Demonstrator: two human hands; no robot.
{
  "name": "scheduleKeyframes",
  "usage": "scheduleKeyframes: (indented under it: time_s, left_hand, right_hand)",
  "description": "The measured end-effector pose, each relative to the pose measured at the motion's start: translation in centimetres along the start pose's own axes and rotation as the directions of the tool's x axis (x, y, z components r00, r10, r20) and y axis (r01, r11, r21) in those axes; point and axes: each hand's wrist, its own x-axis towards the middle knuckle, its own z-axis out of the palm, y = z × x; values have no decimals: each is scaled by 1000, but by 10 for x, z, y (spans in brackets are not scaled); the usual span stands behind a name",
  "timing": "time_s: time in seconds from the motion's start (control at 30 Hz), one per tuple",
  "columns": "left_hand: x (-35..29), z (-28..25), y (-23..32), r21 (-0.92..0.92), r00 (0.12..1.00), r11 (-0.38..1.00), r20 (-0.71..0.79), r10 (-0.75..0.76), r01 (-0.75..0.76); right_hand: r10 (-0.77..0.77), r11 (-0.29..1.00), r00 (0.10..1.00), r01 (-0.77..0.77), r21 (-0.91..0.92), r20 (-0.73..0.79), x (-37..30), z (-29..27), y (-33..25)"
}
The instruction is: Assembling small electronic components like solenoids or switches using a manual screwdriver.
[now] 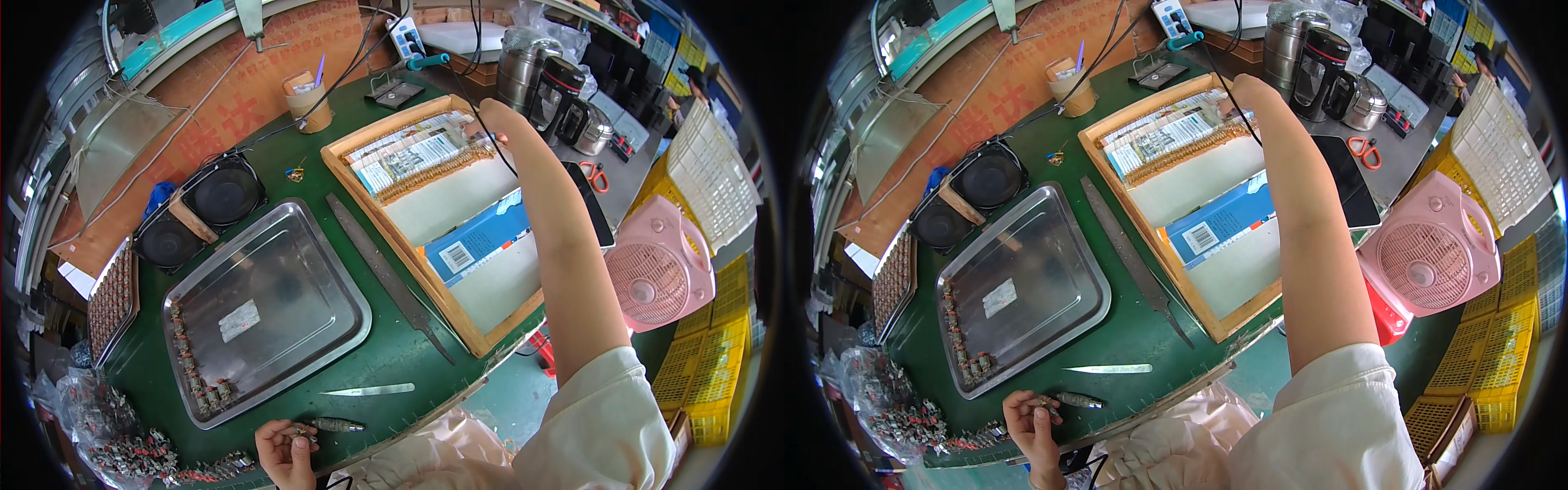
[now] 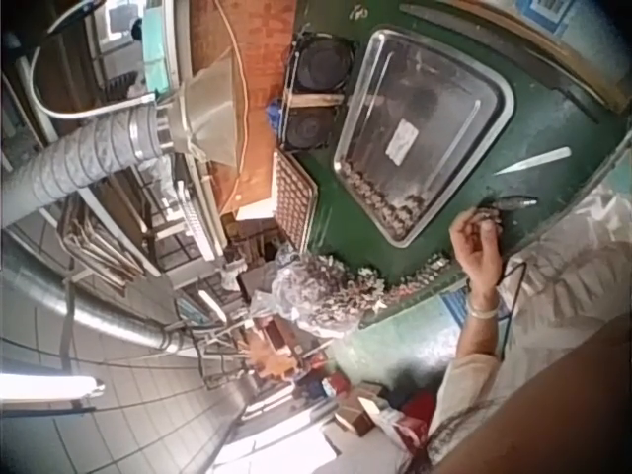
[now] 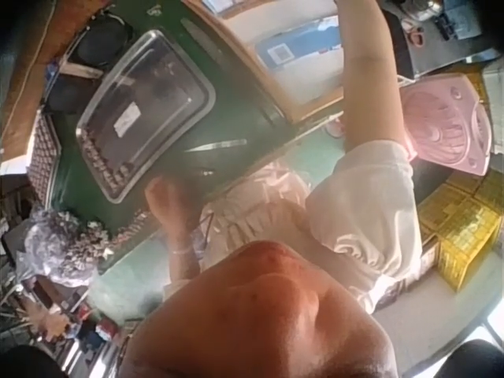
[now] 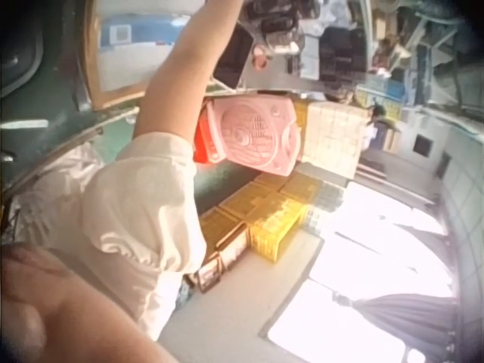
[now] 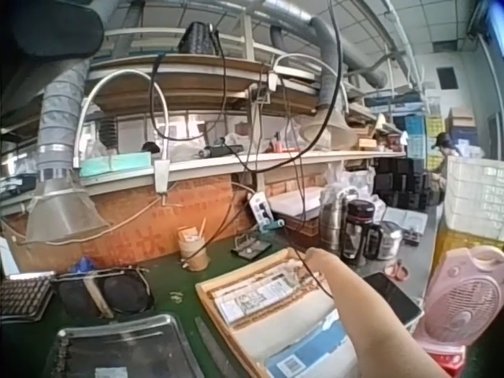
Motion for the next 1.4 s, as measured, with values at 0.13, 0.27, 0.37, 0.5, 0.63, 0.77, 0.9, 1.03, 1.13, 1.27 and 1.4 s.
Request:
scheduleKeyframes:
  time_s: [0.13,0.27,0.37,0.5,0.63,0.77,0.9,1.03,1.13,1.27,1.4]
  left_hand:
    - [0,1,1,0,1000,1000,-7,-2,2]
    - [0,0,1,5,1000,1000,-9,-5,5]
    - [0,0,0,-6,1000,1000,-8,-4,4]
    - [0,0,0,-12,1000,1000,-17,-14,14]
    - [0,0,1,-4,1000,1000,-14,-17,17]
    - [0,0,1,4,1000,1000,-17,-21,21]
    - [0,1,1,-2,1000,1000,-14,-16,16]
    - [0,1,1,-5,1000,1000,-22,-8,7]
    - [0,1,2,4,1000,1000,-20,-8,8]
    - [1,0,2,-17,1000,1000,16,-4,5]
    - [1,1,2,-10,1000,1000,5,13,-13]
  right_hand:
    - [126,992,988,-125,-11,90,1,-3,0]
    - [89,996,991,-88,-16,96,4,-4,0]
    - [129,988,986,-119,-94,104,10,0,3]
    - [299,936,943,-320,150,145,19,2,13]
    - [322,877,913,-387,285,250,24,-3,20]
    - [280,891,925,-349,289,256,20,-7,17]
    - [253,910,943,-307,280,215,16,-8,12]
    - [199,931,961,-246,269,191,15,-9,12]
    - [180,933,963,-232,275,201,13,-12,14]
    - [139,927,972,-196,321,190,5,-18,17]
    - [110,906,968,-191,377,225,-3,-27,23]
